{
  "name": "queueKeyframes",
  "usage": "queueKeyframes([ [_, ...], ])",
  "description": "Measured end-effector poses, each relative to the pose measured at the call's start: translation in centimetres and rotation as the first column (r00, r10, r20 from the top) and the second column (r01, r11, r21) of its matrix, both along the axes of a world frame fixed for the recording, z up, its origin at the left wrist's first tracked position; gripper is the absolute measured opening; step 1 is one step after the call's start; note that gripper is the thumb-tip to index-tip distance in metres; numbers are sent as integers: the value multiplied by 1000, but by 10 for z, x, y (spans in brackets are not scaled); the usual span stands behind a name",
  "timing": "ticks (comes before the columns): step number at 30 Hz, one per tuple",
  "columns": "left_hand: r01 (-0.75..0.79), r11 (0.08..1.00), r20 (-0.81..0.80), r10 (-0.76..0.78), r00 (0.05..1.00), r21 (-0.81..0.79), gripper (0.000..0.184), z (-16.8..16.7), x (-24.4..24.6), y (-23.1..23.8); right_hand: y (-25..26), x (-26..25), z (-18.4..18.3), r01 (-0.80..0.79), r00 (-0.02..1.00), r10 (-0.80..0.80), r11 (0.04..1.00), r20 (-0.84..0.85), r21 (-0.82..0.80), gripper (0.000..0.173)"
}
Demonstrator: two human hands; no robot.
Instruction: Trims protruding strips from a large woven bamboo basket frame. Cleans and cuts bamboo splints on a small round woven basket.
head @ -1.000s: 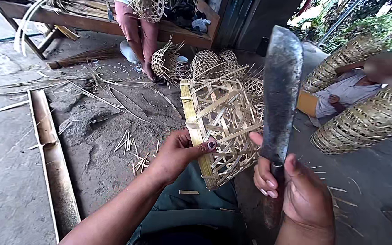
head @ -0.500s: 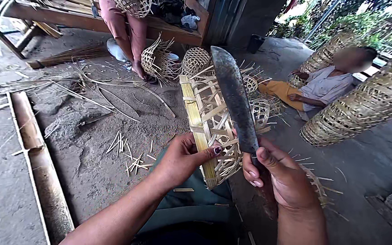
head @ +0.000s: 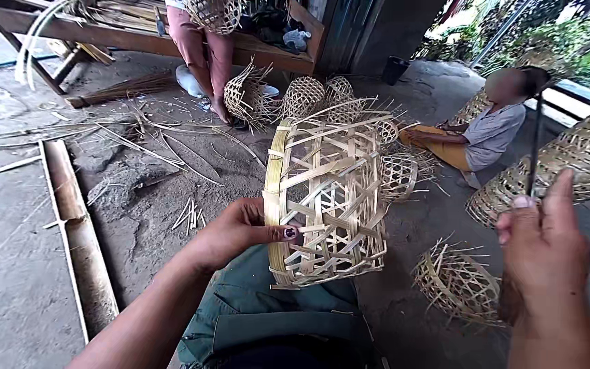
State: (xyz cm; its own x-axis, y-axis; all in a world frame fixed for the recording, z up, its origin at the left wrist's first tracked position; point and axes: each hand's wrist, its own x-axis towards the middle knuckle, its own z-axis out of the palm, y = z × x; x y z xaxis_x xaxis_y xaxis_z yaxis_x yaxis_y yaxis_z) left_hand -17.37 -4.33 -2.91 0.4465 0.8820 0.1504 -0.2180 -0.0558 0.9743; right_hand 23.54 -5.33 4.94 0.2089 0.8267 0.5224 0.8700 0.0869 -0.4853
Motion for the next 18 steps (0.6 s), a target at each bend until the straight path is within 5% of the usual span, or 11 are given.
queueKeyframes([
  [4,-246,969,-131,243,961,-7,6,-6,20,4,1,-28,-28,-244,857,235,969,-459,40,61],
  [7,-344,938,-211,345,915,44,10,-9,32,6,-3,-73,-49,-449,750,419,891,-512,72,77],
  [12,-449,878,-336,478,811,164,15,-11,29,-1,0,-120,-72,-500,661,504,848,-556,175,106],
  [15,-282,959,-98,283,954,27,17,-13,13,-5,1,-123,-73,-521,607,525,830,-596,199,110],
  [18,59,998,315,-47,948,-29,55,-15,-12,0,-1,-119,-68,-549,573,530,815,-625,187,103],
])
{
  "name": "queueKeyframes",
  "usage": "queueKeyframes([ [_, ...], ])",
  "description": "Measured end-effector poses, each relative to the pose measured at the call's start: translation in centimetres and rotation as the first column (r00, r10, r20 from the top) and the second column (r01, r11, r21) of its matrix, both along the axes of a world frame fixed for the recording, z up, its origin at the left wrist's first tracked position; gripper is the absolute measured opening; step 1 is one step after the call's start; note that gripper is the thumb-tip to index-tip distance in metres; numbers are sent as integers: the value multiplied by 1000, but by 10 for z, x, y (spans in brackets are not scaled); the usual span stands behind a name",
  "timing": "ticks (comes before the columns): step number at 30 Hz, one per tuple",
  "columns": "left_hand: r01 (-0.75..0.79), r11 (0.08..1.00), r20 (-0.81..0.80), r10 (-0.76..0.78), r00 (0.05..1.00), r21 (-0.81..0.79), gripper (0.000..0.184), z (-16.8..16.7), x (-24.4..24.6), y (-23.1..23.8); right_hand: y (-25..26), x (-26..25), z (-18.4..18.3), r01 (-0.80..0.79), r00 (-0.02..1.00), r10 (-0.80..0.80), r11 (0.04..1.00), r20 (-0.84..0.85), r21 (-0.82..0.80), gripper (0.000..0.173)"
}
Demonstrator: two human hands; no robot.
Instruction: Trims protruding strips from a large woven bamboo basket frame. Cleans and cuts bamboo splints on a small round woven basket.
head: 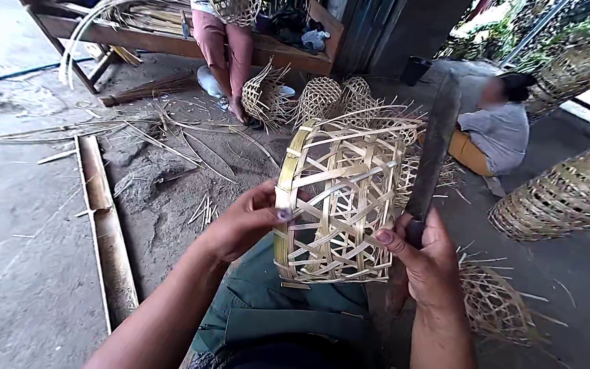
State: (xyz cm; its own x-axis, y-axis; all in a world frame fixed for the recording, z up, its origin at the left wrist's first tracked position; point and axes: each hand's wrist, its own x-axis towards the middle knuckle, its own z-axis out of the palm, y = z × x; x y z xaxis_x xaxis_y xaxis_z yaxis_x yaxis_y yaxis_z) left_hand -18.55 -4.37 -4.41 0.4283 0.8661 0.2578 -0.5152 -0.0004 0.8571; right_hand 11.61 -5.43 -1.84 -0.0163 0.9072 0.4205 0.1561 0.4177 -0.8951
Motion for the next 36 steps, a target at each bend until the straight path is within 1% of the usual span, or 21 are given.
queueKeyframes([
  [1,36,999,72,-36,997,-10,59,3,-3,2,0,1,1,-9,1000,9,1000,-5,-4,103],
  [2,20,999,78,-17,997,-37,60,8,-3,1,0,2,2,-21,1000,21,1000,-10,-9,105],
  [3,-32,997,31,35,999,-74,51,14,0,-1,0,3,2,-33,999,33,999,-11,-10,106],
  [5,-123,980,-58,115,992,-158,23,24,10,-4,1,5,0,-50,999,50,999,-15,-10,106],
  [9,-12,984,-95,-5,995,-178,15,24,20,-1,9,22,-5,-117,993,116,992,-35,-47,111],
  [11,68,987,-106,-84,991,-146,14,21,25,2,12,33,-10,-172,984,168,982,-59,-72,109],
  [13,84,991,-119,-96,988,-106,14,22,30,3,13,40,-12,-181,982,177,980,-61,-82,106],
  [15,38,998,-104,-42,994,-39,14,27,37,3,11,43,-8,-93,996,93,994,-6,-49,99],
  [17,-59,998,-72,59,996,4,13,34,47,2,6,41,4,106,988,-112,993,106,60,91],
  [18,-101,995,-64,101,993,11,12,37,52,2,2,41,12,166,974,-181,980,137,113,86],
  [19,-134,991,-63,135,989,8,12,38,58,3,-2,41,19,169,975,-186,975,121,142,78],
  [20,-158,987,-66,158,985,3,11,38,63,4,-7,41,27,111,991,-121,984,64,138,66],
  [21,-169,986,-71,168,983,-9,11,37,68,6,-12,40,33,4,1000,-4,995,-5,102,52],
  [22,-170,985,-77,167,983,-29,12,35,73,7,-17,39,37,-123,989,125,992,-81,39,49],
  [24,-160,984,-90,153,984,-78,10,28,80,7,-22,36,38,-358,919,329,927,-218,-112,64],
  [25,-156,984,-90,148,985,-91,10,24,82,7,-22,34,37,-429,886,379,888,-267,-165,66],
  [29,-183,979,-91,175,980,-93,11,19,83,5,-19,35,37,-510,845,418,818,-333,-266,60],
  [31,-174,982,-104,166,981,-69,11,19,84,4,-17,36,38,-561,815,459,777,-352,-285,59],
  [33,-146,988,-122,140,983,-40,9,19,86,1,-15,33,38,-599,791,493,745,-363,-294,52],
  [34,-132,991,-134,128,983,-27,9,18,88,0,-14,30,38,-599,792,496,745,-356,-294,52],
  [36,-139,990,-157,137,978,-3,9,18,91,-3,-14,24,36,-557,823,479,784,-304,-273,41],
])
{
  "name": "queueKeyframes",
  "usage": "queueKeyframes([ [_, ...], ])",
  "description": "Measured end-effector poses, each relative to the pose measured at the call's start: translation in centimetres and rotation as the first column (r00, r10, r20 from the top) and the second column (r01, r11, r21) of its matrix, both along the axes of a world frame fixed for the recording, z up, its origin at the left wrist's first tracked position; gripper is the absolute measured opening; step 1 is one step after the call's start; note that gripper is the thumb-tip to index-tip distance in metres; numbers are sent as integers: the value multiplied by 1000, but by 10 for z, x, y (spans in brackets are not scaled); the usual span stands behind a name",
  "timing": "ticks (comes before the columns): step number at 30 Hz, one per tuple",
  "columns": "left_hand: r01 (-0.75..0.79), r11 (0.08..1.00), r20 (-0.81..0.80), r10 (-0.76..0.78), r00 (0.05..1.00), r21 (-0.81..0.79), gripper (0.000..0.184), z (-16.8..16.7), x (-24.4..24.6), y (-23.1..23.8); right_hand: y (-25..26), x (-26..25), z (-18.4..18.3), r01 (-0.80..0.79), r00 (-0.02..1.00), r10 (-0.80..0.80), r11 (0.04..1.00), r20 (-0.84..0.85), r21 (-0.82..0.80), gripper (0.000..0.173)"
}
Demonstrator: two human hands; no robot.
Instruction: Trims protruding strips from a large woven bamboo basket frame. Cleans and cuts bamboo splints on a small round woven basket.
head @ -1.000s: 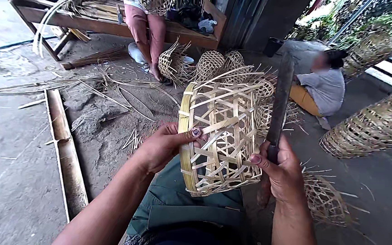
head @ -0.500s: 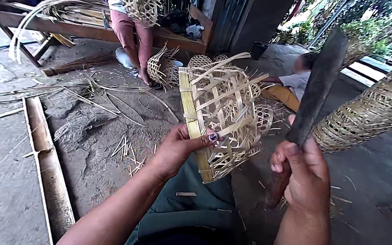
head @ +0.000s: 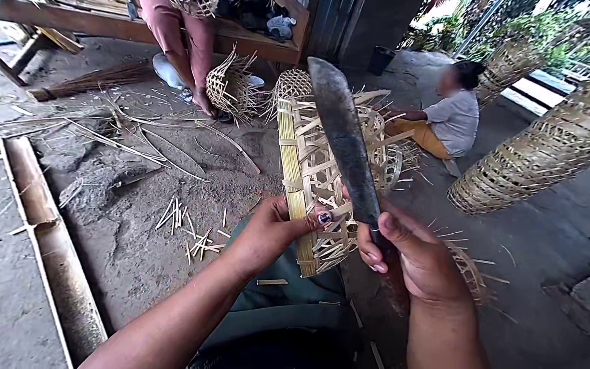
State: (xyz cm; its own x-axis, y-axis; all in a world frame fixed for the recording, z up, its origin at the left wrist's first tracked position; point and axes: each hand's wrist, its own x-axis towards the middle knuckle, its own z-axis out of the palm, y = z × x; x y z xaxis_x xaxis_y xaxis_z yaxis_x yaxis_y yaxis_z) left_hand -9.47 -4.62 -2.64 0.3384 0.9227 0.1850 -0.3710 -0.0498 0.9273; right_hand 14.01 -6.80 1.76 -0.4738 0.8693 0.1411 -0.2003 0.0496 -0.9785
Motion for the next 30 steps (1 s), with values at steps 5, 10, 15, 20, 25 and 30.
queueKeyframes([
  [5,-86,993,-87,94,992,86,12,-12,4,1,-5,-17,-13,224,861,-400,852,313,474,28],
  [10,-101,985,-114,117,987,138,15,-14,11,-2,-1,-33,-39,11,322,-879,374,351,927,45],
  [15,9,994,-118,4,993,113,13,7,-10,-2,0,-8,-21,-185,278,-920,230,275,955,40],
  [20,160,987,-107,-156,982,31,11,-1,-88,4,15,129,40,422,7,-879,434,476,796,60],
  [25,-16,993,-76,7,997,-117,11,-17,-93,19,22,127,-2,701,461,-782,610,419,369,51],
  [30,-271,944,-152,244,958,-188,5,-21,-71,25,30,30,-27,401,771,-554,806,315,435,73],
])
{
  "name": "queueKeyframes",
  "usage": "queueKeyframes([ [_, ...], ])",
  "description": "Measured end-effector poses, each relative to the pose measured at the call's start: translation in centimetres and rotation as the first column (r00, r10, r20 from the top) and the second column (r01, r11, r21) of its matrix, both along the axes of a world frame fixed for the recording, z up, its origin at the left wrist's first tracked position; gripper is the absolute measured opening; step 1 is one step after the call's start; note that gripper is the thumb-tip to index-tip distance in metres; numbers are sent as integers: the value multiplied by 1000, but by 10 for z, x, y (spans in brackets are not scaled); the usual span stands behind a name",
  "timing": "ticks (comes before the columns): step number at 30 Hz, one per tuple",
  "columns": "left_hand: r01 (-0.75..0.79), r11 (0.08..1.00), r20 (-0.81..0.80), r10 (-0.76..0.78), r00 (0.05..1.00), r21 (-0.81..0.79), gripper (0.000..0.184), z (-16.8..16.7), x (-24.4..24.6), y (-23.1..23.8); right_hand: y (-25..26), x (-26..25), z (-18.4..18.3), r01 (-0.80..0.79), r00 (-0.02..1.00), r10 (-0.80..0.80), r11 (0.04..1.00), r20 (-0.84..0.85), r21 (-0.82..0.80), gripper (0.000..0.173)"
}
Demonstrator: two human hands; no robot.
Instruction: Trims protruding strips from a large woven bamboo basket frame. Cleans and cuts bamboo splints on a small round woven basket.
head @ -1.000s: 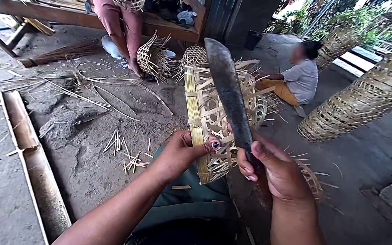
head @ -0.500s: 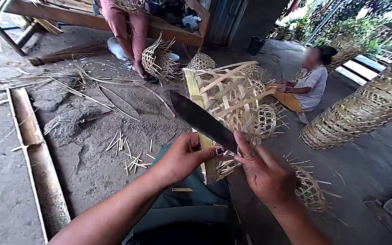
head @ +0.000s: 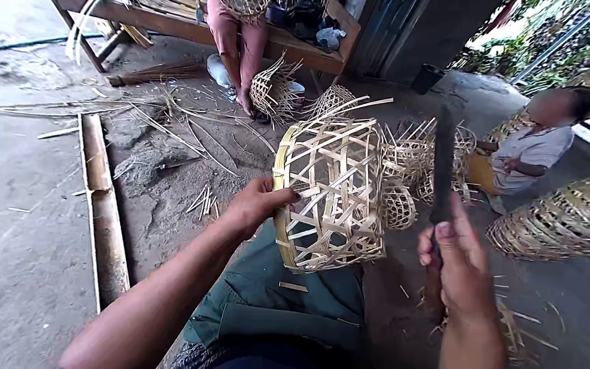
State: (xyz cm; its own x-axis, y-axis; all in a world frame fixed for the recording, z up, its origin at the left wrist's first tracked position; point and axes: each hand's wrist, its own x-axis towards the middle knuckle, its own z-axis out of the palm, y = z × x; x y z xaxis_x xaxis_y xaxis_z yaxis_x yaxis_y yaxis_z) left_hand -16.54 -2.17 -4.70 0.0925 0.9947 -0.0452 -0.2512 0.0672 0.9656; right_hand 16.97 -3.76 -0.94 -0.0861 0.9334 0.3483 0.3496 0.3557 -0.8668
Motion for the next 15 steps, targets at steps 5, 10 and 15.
queueKeyframes([
  [5,-95,995,-182,92,979,-8,12,-2,2,-6,24,-68,-10,-79,997,75,987,33,138,103],
  [10,-180,982,-370,185,910,48,19,-22,-11,-8,21,-92,-19,-81,996,73,984,59,160,107],
  [15,312,918,454,-393,799,245,8,-46,-27,-15,21,-73,-9,-138,987,145,985,-69,101,112],
])
